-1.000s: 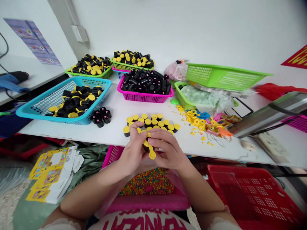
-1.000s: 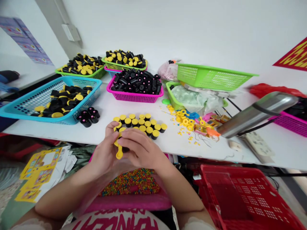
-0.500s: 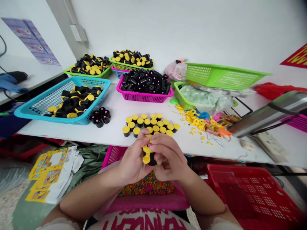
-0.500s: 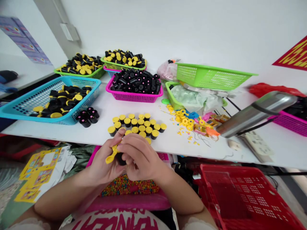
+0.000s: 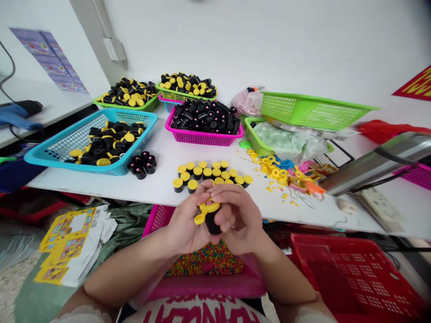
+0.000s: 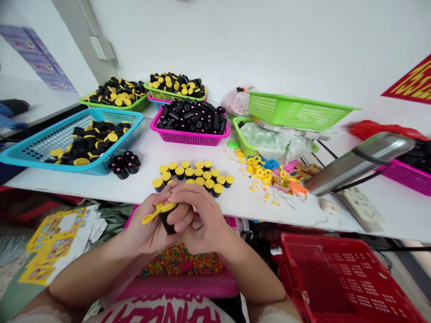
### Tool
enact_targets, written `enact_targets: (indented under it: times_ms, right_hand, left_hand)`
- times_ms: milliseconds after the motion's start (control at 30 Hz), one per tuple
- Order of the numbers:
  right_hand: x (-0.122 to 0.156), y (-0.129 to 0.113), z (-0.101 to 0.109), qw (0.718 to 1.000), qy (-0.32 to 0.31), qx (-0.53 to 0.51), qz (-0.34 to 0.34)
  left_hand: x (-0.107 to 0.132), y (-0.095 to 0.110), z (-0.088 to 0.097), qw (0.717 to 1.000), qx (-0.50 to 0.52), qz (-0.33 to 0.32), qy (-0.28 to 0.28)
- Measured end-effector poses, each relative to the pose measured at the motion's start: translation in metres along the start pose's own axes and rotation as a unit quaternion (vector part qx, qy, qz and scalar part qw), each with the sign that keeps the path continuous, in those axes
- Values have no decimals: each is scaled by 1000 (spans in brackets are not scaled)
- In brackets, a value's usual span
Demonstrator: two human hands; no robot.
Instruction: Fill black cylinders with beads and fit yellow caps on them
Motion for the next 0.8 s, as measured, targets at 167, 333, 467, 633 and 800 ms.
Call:
enact_targets:
  times_ms: [167,333,467,633,800]
  right_hand:
    - [-3,13,8,991,21,-127,-34]
    - [-1,39,-11,901,-31,-371,-221]
    - [8,44,-35,800,-111,-470,-357]
    - [3,59,-36,849,-139,-393,-324]
    - [-34,125,42,955,-108,47,-272]
  left_hand:
    - [14,20,4,963,-264,-53,-20]
    - [24,46,-3,866,-499,-32,23]
    - [27,65,-8,841,-538,-18,54]
    - [43,74,11,788,-610,-34,79]
    - [69,90,67,685,-681,-97,242]
Point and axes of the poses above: each hand's wrist, its own x-axis away from the middle knuckle, its own z-axis out of the back of the hand, y = z × x, the point moved 5 cm from there along -x, towards the middle knuckle, and after that the axes turned 8 degrees about -y, right-handed, at the moved point
